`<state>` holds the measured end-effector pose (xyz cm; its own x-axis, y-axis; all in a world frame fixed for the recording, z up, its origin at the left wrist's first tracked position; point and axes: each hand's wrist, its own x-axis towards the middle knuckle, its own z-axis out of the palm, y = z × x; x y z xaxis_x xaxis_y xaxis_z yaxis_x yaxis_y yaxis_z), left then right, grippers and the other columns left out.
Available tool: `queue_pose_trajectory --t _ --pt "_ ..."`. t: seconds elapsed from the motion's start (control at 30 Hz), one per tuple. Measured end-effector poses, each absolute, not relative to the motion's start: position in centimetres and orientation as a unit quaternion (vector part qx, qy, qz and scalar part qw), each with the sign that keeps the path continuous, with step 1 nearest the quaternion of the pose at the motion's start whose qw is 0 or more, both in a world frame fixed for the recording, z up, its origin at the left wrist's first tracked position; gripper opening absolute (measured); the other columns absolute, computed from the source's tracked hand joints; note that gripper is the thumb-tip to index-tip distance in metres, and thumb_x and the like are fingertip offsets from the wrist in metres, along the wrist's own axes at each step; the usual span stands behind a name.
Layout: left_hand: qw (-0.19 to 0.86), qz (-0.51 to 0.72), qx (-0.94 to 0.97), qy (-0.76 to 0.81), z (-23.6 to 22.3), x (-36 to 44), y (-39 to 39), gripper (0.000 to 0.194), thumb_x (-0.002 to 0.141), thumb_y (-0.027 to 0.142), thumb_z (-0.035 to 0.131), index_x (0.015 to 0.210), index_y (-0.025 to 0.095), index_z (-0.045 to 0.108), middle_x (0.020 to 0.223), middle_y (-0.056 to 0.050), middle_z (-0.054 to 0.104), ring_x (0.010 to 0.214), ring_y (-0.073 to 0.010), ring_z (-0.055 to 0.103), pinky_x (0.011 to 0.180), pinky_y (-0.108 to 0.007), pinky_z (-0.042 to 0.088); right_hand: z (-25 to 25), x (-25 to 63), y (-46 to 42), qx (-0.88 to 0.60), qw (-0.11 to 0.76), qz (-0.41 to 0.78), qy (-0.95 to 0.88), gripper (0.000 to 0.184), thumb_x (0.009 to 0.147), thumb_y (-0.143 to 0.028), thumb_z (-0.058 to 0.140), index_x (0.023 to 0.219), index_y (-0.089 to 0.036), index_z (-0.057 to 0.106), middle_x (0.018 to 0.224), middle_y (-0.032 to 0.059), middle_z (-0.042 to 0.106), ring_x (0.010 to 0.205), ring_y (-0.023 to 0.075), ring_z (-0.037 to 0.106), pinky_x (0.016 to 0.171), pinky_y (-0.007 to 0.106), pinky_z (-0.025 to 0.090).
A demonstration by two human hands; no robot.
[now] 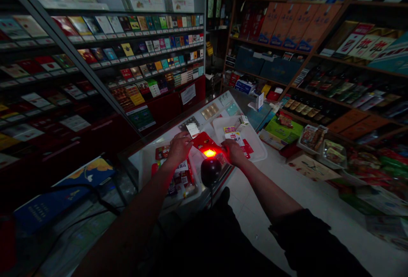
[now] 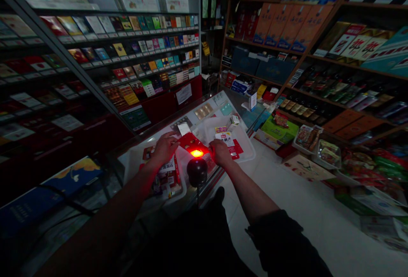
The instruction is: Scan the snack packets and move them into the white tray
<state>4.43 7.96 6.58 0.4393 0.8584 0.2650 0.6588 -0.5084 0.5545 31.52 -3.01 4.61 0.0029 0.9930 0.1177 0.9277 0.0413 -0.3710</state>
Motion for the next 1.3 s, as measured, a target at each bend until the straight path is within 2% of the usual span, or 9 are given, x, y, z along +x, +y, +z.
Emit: queue_pose_trajectory --t 0.3,0.47,0.6,0.93,1.2,1.3 --pt "0.199 0.290 0.814 0.463 6.6 5.9 8.4 0.019 0.092 0.032 0.063 0.092 0.022 0.079 0.141 -0.010 0.066 0.132 -0.0298 0.059 0.118 -0.052 0.044 3.3 31.6 -4.3 -0.700 0.207 0.095 -0.677 0.014 0.098 -0.020 0.063 0.107 -0.018 0.073 0.117 0.0140 0.074 0.120 0.0271 0.063 0.109 0.040 0.046" --pt "0.207 0.295 0.811 0.461 6.7 6.7 8.5 0.018 0.091 0.031 0.064 0.090 0.022 0.080 0.139 -0.010 0.068 0.131 -0.0291 0.060 0.118 -0.051 0.046 2.6 32.0 -4.9 -0.699 0.249 0.105 -0.662 0.019 0.097 -0.017 0.060 0.112 -0.015 0.073 0.119 0.0148 0.074 0.116 0.0261 0.065 0.109 0.040 0.047" --pt "0.211 0.314 0.819 0.431 7.6 7.4 8.4 0.019 0.092 0.033 0.064 0.089 0.023 0.080 0.136 -0.009 0.069 0.128 -0.0276 0.062 0.118 -0.048 0.047 2.6 32.4 -5.3 -0.704 0.292 0.114 -0.638 0.020 0.097 -0.014 0.057 0.108 -0.016 0.073 0.120 0.0147 0.074 0.117 0.0255 0.065 0.109 0.040 0.047" --pt "0.208 0.318 0.838 0.391 9.5 11.7 6.9 0.017 0.092 0.031 0.064 0.090 0.023 0.079 0.135 -0.009 0.068 0.126 -0.0263 0.064 0.116 -0.046 0.049 3.9 35.7 -7.9 -0.733 0.332 0.096 -0.587 0.015 0.097 -0.019 0.056 0.098 -0.019 0.072 0.119 0.0129 0.074 0.114 0.0255 0.066 0.105 0.042 0.049" --pt "0.178 0.279 0.863 0.381 9.2 16.9 5.0 0.022 0.094 0.030 0.061 0.089 0.023 0.081 0.140 -0.010 0.067 0.131 -0.0301 0.061 0.117 -0.051 0.047 2.8 39.9 -10.4 -0.755 0.335 0.083 -0.558 0.019 0.097 -0.021 0.057 0.104 -0.019 0.075 0.119 0.0149 0.075 0.112 0.0274 0.068 0.104 0.044 0.053" --pt "0.167 0.256 0.863 0.402 8.5 18.9 4.6 0.021 0.094 0.030 0.062 0.090 0.023 0.081 0.142 -0.011 0.066 0.131 -0.0314 0.061 0.116 -0.053 0.047 2.0 40.8 -11.2 -0.769 0.316 0.077 -0.551 0.017 0.095 -0.020 0.060 0.098 -0.020 0.077 0.123 0.0154 0.074 0.116 0.0285 0.068 0.107 0.045 0.052"
